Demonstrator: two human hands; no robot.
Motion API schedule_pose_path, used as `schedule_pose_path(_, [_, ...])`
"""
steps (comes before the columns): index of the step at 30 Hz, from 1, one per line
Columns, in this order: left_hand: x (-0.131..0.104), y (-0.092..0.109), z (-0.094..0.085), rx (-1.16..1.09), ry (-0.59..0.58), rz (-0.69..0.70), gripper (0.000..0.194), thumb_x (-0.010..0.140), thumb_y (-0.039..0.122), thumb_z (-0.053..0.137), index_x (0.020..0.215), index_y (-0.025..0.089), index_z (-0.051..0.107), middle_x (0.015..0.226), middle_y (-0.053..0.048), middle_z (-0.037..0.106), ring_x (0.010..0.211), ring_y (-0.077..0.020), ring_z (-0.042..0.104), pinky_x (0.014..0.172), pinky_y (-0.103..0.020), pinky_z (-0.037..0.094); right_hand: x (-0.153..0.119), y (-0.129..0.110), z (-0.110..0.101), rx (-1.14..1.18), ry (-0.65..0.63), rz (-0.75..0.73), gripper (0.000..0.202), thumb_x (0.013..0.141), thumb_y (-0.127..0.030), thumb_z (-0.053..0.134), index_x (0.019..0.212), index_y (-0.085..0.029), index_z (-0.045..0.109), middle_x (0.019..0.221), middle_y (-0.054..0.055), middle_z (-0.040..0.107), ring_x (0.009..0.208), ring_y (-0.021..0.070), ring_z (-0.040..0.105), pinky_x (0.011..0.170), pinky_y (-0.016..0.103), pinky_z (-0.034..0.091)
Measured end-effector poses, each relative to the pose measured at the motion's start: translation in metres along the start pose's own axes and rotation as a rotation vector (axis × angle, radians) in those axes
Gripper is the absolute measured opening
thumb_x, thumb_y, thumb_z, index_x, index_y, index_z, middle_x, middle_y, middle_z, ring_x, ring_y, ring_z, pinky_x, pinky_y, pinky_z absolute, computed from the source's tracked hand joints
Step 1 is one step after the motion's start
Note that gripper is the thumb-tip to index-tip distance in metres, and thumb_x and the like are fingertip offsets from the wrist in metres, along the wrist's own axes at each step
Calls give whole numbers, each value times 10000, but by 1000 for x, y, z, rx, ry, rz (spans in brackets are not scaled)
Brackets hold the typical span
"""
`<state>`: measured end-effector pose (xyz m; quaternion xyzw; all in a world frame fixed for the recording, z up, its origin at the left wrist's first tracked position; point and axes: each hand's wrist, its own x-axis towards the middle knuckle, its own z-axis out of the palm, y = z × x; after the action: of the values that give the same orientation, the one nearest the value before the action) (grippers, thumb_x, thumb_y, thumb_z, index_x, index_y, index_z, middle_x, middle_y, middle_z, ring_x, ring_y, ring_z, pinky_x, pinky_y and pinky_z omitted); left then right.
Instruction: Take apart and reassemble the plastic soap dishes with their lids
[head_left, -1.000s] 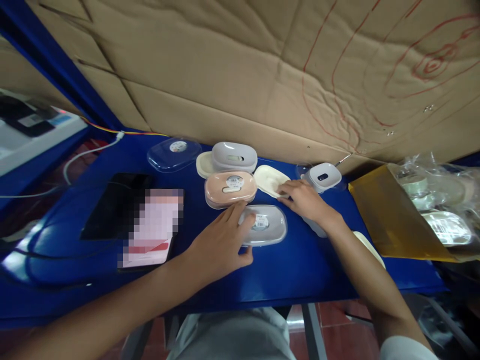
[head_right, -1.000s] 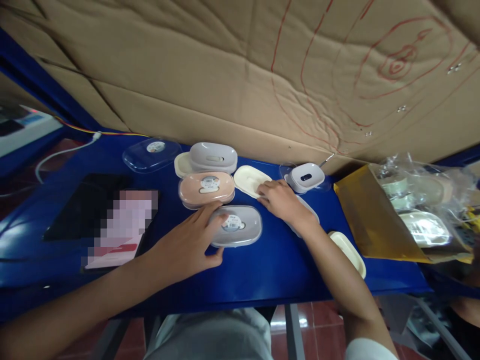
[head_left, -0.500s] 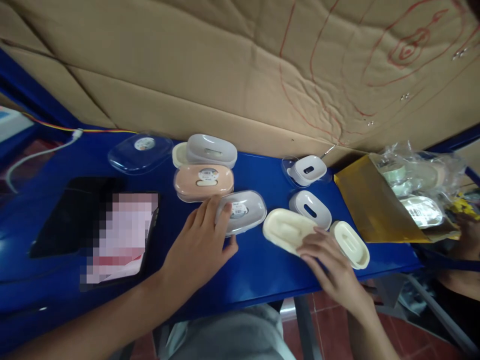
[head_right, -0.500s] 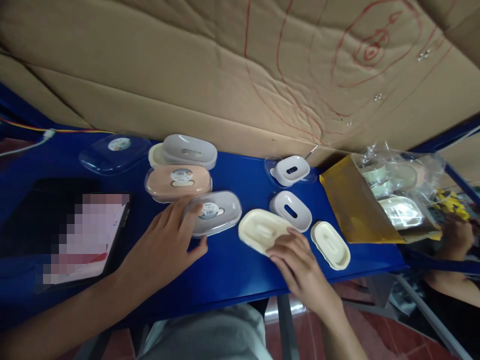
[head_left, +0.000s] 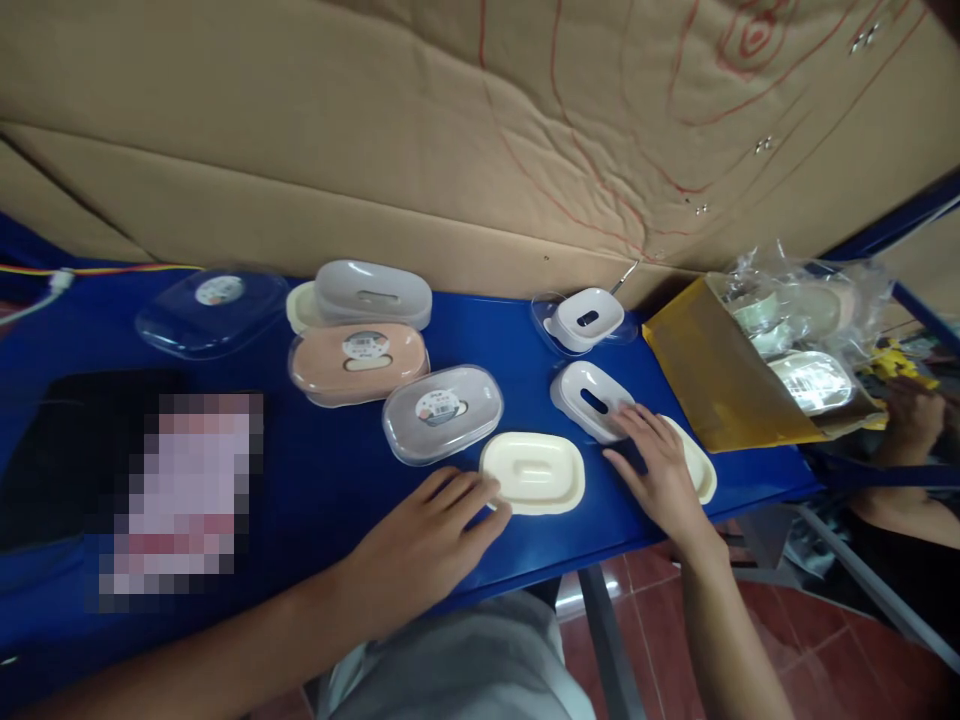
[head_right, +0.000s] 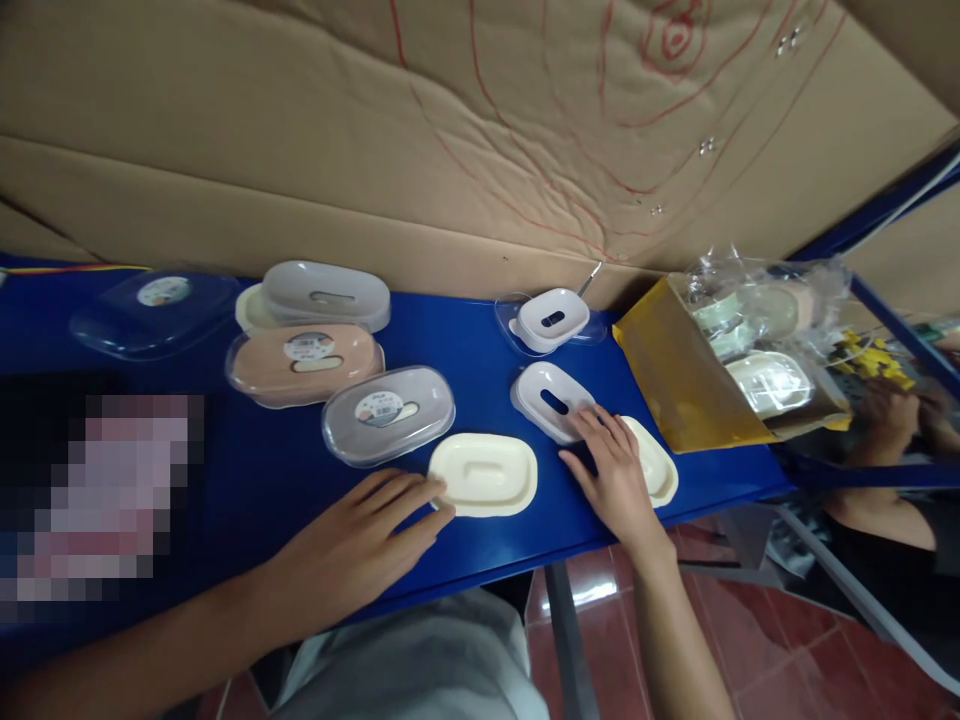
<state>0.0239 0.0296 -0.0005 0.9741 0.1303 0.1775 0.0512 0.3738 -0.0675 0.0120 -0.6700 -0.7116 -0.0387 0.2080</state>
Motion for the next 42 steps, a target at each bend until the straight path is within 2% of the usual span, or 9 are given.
schedule_pose_path(4, [1,-8,-4,-42,-24,-8,281,949,40,654,1189,183,674,1187,-70,725,1063,-251,689,919,-398,547,15,4,8,43,26,-41,398,1057,-280,680,1454,-289,668,1393,92,753,1335,317,684,1130,577,559])
schedule_pose_path(9, [-3,-14,1,-30,79,-78,335,1024,70,571,1339,164,636,1300,-150,675,1123,-287,703,927,-433,616,-2,-36,1,239,-12,-148,485,1029,-174,699,1494,-299,641,1385,71,757,1384,287,656,1171,552,555])
schedule_pose_path(12, [-5,-14,3,-17,121,-119,393,1073,113,519,1456,171,587,1429,-189,616,1259,-299,675,965,-422,632,-17,-59,-2,304,-100,-217,494,1025,-139,686,1499,-267,632,1413,65,745,1431,270,624,1206,553,541])
schedule_pose_path(15, [-3,-14,2,-12,93,-91,423,1089,138,515,1507,180,565,1577,-198,536,1424,-324,588,1079,-456,601,-23,-72,0,303,-146,-269,467,1037,-108,646,1491,-214,626,1450,77,724,1479,250,580,1237,548,520])
schedule_pose_path(19, [1,-12,-1,1,48,-66,354,1086,228,594,1432,162,624,1591,-169,565,1465,-327,556,1181,-479,535,-12,-76,-2,263,-163,-320,378,1050,-124,634,1424,-167,667,1432,90,734,1487,237,572,1254,519,513])
schedule_pose_path(26, [-1,-8,-6,103,107,-51,302,1078,249,619,1357,152,679,1484,-145,664,1377,-330,613,1104,-464,560,7,-83,-7,118,-171,-477,288,1049,-181,666,1329,-137,717,1322,87,789,1332,240,694,1259,502,514])
schedule_pose_path(32, [-6,-7,-2,174,114,43,328,1097,219,546,1373,80,657,1416,-166,705,1389,-308,612,1206,-441,472,11,-87,5,38,-120,-525,170,1052,-204,669,1195,-137,733,1233,94,806,1201,241,746,1167,491,599])
schedule_pose_path(37, [-7,-5,1,203,103,56,348,1090,223,568,1389,60,637,1408,-169,709,1386,-306,616,1189,-422,474,23,-90,-2,86,-168,-538,228,1070,-365,667,1148,-156,715,1193,91,802,1169,221,745,1137,438,614])
schedule_pose_path(42, [-6,-4,0,222,133,77,290,1061,201,613,1309,61,669,1334,-165,731,1334,-315,638,1145,-440,481,22,-90,10,-54,-76,-676,99,1021,-286,737,1022,-190,713,1105,86,809,1107,227,739,966,381,647])
